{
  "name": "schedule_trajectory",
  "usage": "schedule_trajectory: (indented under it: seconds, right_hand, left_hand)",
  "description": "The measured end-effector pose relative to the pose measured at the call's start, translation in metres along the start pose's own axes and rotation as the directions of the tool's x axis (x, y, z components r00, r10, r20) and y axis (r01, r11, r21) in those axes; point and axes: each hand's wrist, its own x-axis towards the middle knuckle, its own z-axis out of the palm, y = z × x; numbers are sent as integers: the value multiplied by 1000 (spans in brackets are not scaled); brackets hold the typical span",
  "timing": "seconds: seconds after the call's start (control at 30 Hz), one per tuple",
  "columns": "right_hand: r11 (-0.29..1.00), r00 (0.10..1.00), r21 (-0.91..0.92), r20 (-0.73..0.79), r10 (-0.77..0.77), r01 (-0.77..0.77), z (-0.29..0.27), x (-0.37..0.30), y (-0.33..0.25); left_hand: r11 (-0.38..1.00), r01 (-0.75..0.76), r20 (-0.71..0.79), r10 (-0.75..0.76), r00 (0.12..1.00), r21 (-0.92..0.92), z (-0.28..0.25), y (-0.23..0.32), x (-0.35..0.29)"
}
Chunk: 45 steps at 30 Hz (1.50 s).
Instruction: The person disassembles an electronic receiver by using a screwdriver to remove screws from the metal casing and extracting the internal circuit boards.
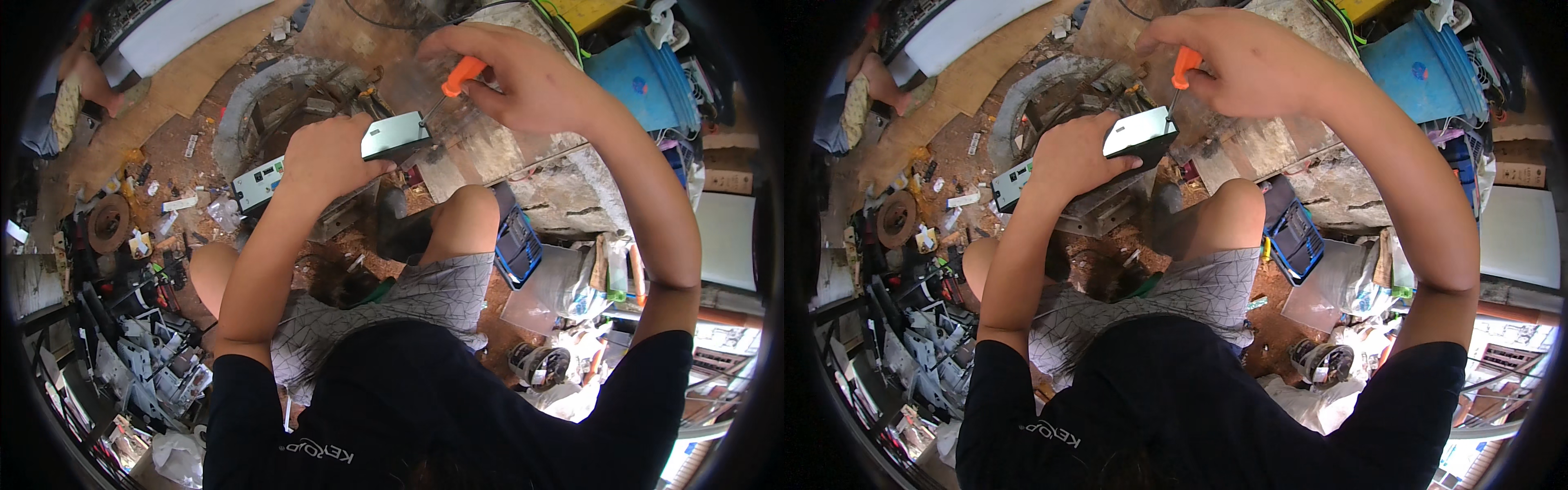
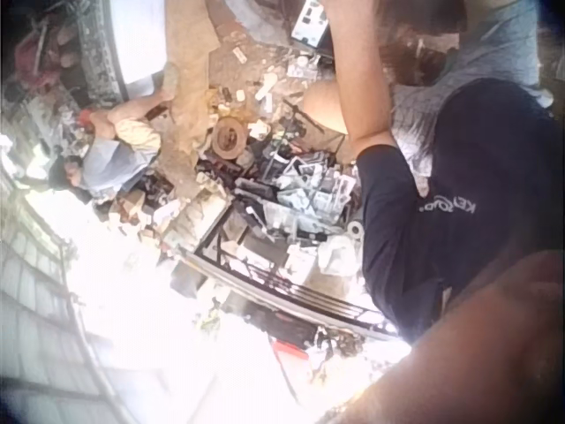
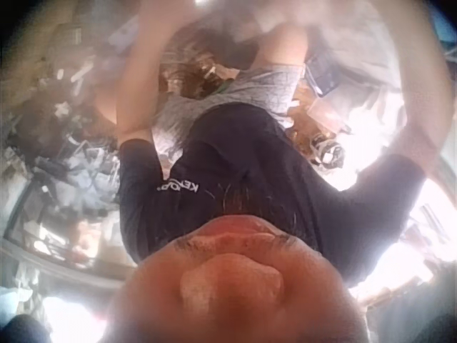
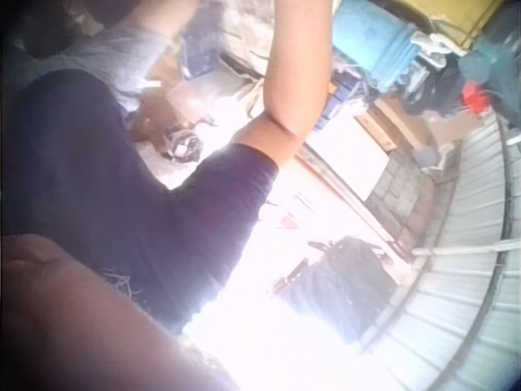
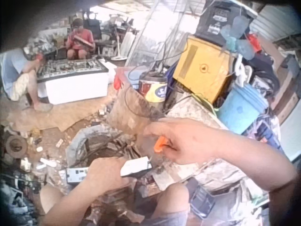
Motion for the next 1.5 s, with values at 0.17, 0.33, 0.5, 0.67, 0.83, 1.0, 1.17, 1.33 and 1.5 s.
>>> schedule_trajectory:
  seconds: [0.17, 0.33, 0.5, 0.67, 0.83, 1.0, 1.17, 1.33, 1.5]
  right_hand:
    - [971, 978, -130, 17, 206, -202, -1, 0, -11]
    - [998, 993, -34, -107, 42, -46, 18, -5, 0]
    - [976, 987, -156, 38, 159, -151, 9, -2, -10]
    - [997, 997, 58, 65, 51, -55, 12, -1, 9]
    - [996, 997, -40, 13, 81, -80, 9, -8, 8]
    - [970, 964, -71, 110, 240, -233, -10, -3, -14]
    - [980, 990, 165, 101, 98, -114, -6, 2, 3]
    - [962, 951, -58, 142, 274, -268, -8, -3, -15]
    - [993, 996, 111, -79, 48, -39, 7, -14, -1]
  left_hand:
    - [968, -63, -297, 136, 945, 243, 11, 6, -4]
    - [994, -97, -346, 109, 932, 52, 29, 42, 19]
    - [995, 52, -294, -74, 953, -82, 31, 55, 22]
    - [996, 42, -374, -67, 925, -75, 35, 55, 19]
    - [993, -19, -414, -33, 910, -120, 42, 46, 18]
    - [994, 9, -345, -45, 937, -106, 38, 53, 24]
    - [992, 36, -337, -76, 938, -124, 34, 48, 18]
    - [991, 5, -351, -52, 935, -132, 35, 49, 19]
    - [993, 5, -369, -47, 928, -116, 35, 48, 20]
